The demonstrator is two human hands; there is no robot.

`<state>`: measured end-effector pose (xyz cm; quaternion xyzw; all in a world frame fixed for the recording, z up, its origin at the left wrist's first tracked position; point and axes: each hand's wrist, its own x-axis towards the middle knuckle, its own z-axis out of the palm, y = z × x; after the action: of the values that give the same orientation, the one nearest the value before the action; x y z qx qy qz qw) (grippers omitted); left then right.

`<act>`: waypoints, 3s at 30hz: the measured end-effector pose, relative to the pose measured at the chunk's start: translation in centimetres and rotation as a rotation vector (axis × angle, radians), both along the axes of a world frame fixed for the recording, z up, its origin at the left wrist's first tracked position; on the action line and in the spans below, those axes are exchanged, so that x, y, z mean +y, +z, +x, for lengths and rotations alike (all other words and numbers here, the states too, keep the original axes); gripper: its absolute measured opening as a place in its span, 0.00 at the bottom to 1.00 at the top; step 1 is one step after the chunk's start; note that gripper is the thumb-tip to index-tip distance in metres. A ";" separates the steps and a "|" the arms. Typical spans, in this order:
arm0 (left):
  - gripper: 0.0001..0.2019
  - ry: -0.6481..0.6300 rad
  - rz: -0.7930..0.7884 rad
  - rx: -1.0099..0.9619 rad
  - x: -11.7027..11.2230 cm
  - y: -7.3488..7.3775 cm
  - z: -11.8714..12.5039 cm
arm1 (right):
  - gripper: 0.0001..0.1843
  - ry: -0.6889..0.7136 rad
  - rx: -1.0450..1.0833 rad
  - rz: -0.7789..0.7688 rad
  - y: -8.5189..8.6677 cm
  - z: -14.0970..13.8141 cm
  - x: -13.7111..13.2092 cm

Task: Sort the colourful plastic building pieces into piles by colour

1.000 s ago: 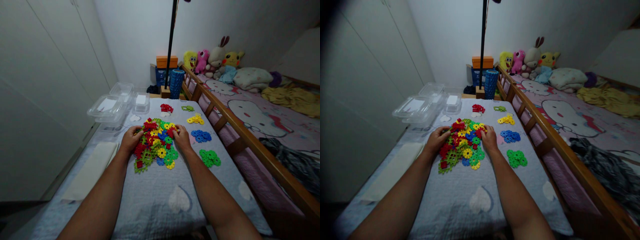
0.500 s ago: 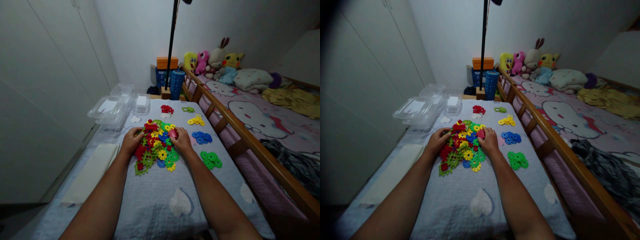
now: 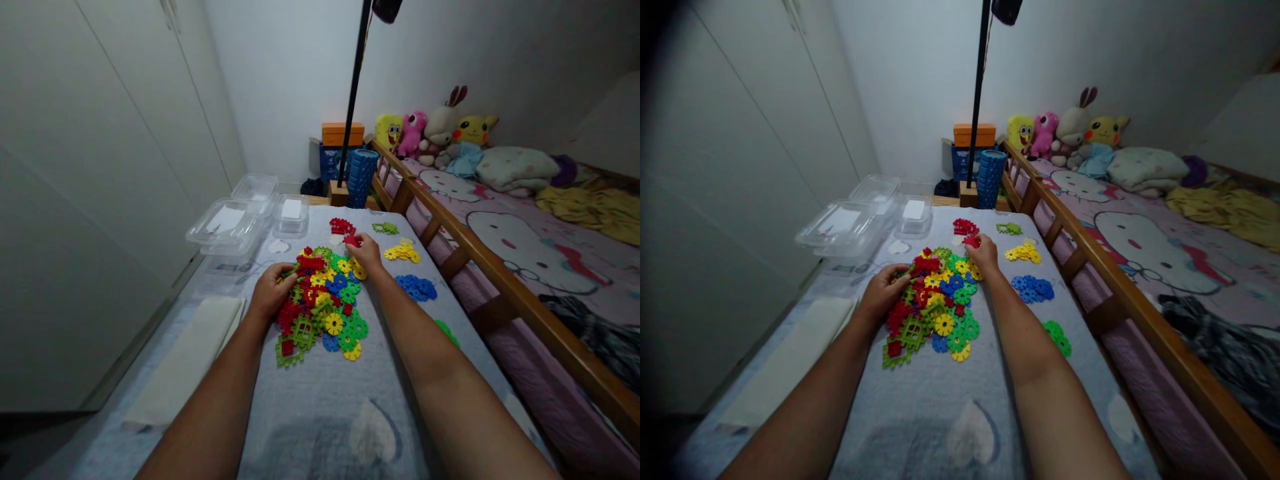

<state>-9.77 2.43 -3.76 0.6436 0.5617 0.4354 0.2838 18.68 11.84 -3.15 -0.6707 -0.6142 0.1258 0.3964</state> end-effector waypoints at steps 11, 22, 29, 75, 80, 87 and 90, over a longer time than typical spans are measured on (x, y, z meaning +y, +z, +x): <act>0.17 -0.010 0.005 -0.014 0.1 -0.2 0.0 | 0.17 -0.198 0.040 -0.086 -0.8 -1.2 5.8; 0.18 -0.008 0.001 -0.013 0.0 -0.1 0.1 | 0.20 0.000 -0.227 -0.121 -1.6 -0.6 3.8; 0.19 -0.016 0.006 0.004 0.0 0.0 0.1 | 0.23 0.035 -0.357 -0.313 0.1 -2.1 3.5; 0.20 0.001 -0.013 0.009 -0.1 0.1 0.0 | 0.08 -0.138 -0.127 -0.236 3.8 13.3 -3.6; 0.21 0.006 -0.018 0.011 0.0 0.0 0.0 | 0.09 -0.285 -0.199 -0.247 2.7 16.3 -3.5; 0.22 0.002 -0.035 0.031 -0.2 0.4 0.1 | 0.11 -0.347 -0.304 -0.304 2.3 16.3 -4.3; 0.21 0.000 -0.036 0.030 -0.3 0.4 0.1 | 0.16 -0.395 -0.294 -0.279 2.7 15.6 -4.6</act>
<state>-9.69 2.15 -3.35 0.6451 0.5736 0.4156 0.2867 34.28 7.22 -0.50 -0.8366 -0.4990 0.0310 0.2238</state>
